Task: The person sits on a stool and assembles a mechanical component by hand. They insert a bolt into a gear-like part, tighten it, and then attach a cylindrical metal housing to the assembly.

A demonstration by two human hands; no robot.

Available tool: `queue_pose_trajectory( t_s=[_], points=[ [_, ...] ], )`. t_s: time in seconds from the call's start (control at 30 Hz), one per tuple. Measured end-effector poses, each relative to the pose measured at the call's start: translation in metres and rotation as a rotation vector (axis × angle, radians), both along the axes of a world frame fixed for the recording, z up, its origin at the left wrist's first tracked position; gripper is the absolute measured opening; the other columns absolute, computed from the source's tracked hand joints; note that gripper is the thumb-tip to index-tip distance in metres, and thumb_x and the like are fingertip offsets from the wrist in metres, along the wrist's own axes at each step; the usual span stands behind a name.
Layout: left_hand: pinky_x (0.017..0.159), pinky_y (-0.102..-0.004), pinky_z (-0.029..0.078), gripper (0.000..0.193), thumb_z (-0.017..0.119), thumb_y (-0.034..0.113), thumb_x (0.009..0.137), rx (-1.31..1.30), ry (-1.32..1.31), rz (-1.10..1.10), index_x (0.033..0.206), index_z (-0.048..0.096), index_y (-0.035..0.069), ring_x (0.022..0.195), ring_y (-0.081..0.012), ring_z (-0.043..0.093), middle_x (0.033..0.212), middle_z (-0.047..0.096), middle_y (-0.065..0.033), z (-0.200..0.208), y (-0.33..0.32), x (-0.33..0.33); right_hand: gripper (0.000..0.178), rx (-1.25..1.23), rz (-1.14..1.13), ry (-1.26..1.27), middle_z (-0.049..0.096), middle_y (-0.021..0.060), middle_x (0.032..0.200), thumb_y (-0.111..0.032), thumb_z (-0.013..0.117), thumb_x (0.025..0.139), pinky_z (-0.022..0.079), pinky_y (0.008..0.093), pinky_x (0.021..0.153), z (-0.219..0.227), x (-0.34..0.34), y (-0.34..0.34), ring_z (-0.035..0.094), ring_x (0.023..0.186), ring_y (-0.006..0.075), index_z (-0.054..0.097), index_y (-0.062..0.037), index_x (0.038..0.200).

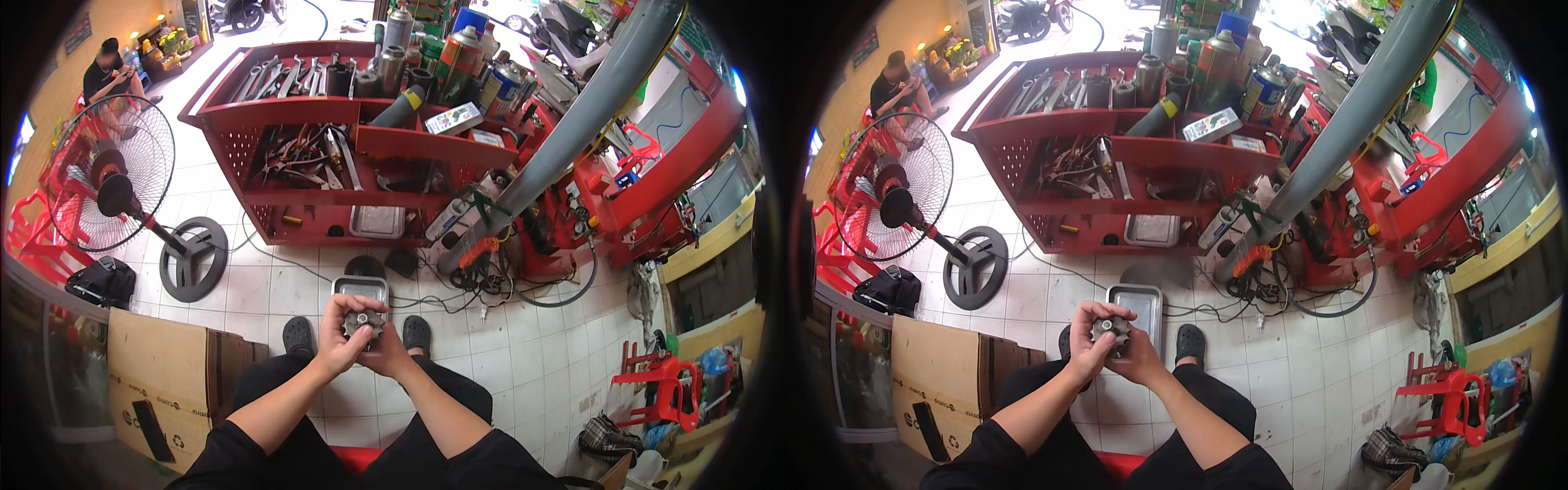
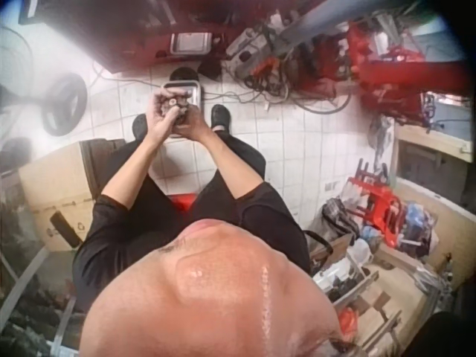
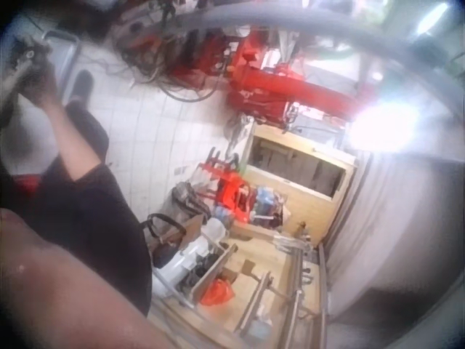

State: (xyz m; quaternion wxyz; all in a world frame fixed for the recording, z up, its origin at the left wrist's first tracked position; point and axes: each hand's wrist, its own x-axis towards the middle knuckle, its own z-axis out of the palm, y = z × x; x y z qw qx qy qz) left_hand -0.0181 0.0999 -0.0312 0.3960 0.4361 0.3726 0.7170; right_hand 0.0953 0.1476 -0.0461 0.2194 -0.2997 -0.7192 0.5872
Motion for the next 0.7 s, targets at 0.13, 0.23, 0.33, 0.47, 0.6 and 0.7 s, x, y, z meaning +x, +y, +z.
queue_pose_trajectory(
  t_s=[0.13,0.23,0.33,0.47,0.6,0.7],
  points=[
    [0.095,-0.0409,0.043,0.028,0.054,0.024,0.087,0.009,-0.084,-0.071,0.100,0.051,0.000,0.105,-0.0299,0.057,0.109,0.057,-0.0193,0.002,0.003,-0.004,0.048,-0.077,0.000,-0.034,0.067,0.0120,0.099,-0.019,0.078,0.067,0.052,0.0344,0.079,0.003,0.001,0.002,0.067,0.092,0.0248,0.057,-0.0034,0.108],
    [0.096,-0.0384,0.042,0.024,0.052,0.018,0.090,0.069,-0.143,-0.078,0.105,0.050,-0.001,0.108,-0.0262,0.056,0.112,0.057,-0.0176,0.009,0.003,0.001,0.048,-0.061,0.005,0.005,0.067,0.0117,0.100,-0.018,0.078,0.067,0.051,0.0336,0.079,0.001,0.001,0.004,0.067,0.092,0.0240,0.057,-0.0037,0.109],
    [0.096,-0.0393,0.043,0.028,0.054,0.019,0.089,0.025,-0.096,-0.078,0.108,0.046,0.000,0.108,-0.0272,0.056,0.112,0.057,-0.0177,0.001,0.002,-0.002,0.050,-0.095,-0.001,-0.032,0.067,0.0115,0.098,-0.017,0.077,0.067,0.051,0.0332,0.079,0.011,-0.001,0.001,0.066,0.091,0.0229,0.056,-0.0029,0.110],
    [0.093,-0.0407,0.045,0.024,0.052,0.019,0.089,0.025,-0.119,-0.073,0.103,0.047,0.001,0.106,-0.0289,0.057,0.109,0.058,-0.0185,0.003,0.003,0.000,0.050,-0.113,-0.004,-0.020,0.066,0.0115,0.096,-0.016,0.077,0.066,0.051,0.0335,0.078,0.011,0.002,0.002,0.066,0.089,0.0220,0.055,-0.0019,0.108],
    [0.095,-0.0397,0.044,0.031,0.054,0.023,0.089,0.018,-0.018,-0.060,0.109,0.047,0.000,0.107,-0.0276,0.057,0.111,0.058,-0.0177,-0.001,0.004,0.000,0.049,-0.104,0.008,-0.046,0.066,0.0117,0.096,-0.017,0.077,0.066,0.051,0.0343,0.078,0.002,0.004,0.004,0.066,0.089,0.0237,0.056,-0.0025,0.108],
    [0.094,-0.0380,0.044,0.029,0.056,0.019,0.089,0.040,-0.100,-0.120,0.109,0.046,0.001,0.107,-0.0256,0.056,0.112,0.058,-0.0171,-0.001,0.004,-0.006,0.048,-0.103,-0.012,-0.015,0.066,0.0113,0.098,-0.017,0.077,0.066,0.052,0.0350,0.078,0.007,0.001,0.003,0.066,0.090,0.0254,0.057,-0.0040,0.109]
  ],
)
